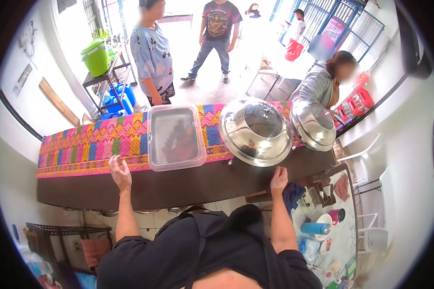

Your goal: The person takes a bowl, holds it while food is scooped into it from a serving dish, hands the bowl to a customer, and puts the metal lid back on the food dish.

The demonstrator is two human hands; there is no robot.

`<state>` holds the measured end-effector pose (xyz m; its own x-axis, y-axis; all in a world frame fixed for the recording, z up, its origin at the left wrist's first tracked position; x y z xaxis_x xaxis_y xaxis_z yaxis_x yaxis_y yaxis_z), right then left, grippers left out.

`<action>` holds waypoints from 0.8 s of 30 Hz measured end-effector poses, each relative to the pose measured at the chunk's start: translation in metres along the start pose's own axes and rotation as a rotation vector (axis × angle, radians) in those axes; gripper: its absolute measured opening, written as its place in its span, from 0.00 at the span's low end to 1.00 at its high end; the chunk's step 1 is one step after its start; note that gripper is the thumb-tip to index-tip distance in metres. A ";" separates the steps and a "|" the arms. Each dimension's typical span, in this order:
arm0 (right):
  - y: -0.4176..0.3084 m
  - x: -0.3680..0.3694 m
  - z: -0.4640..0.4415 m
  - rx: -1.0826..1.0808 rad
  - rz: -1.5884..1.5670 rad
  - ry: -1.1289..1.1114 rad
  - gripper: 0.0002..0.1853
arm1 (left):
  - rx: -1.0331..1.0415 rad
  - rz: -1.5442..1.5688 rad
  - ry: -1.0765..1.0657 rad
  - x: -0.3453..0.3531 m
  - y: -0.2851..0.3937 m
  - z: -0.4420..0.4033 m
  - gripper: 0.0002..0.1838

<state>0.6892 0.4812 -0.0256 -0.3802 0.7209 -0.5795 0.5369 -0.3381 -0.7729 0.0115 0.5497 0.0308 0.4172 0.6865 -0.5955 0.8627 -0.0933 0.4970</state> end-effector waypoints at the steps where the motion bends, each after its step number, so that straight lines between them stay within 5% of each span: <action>1: 0.006 0.002 0.000 0.000 0.029 0.014 0.12 | 0.112 -0.121 -0.016 0.001 0.006 -0.004 0.16; 8: -0.001 0.020 0.008 -0.073 0.282 0.134 0.13 | 0.111 -0.190 -0.072 -0.016 0.016 -0.004 0.20; 15: -0.011 0.026 0.011 -0.135 0.426 0.148 0.10 | 0.076 -0.440 -0.250 -0.002 0.010 0.039 0.40; 18: -0.013 0.027 0.012 -0.164 0.438 0.160 0.08 | 0.003 -0.441 -0.531 0.027 -0.010 0.070 0.38; 24: -0.011 0.029 0.014 -0.121 0.462 0.123 0.09 | -0.011 -0.436 -0.519 0.027 -0.013 0.067 0.34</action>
<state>0.6619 0.4969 -0.0375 0.0058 0.5804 -0.8143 0.7146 -0.5721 -0.4027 0.0305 0.5208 -0.0337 0.1176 0.2243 -0.9674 0.9814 0.1228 0.1477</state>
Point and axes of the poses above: each hand's wrist, its own z-axis away from the middle knuckle, its own x-axis out of the palm, y = z × x, the point moved 8 cm from there along -z, towards the middle knuckle, and after that the axes turned 8 degrees about x, right-handed, at the moved point
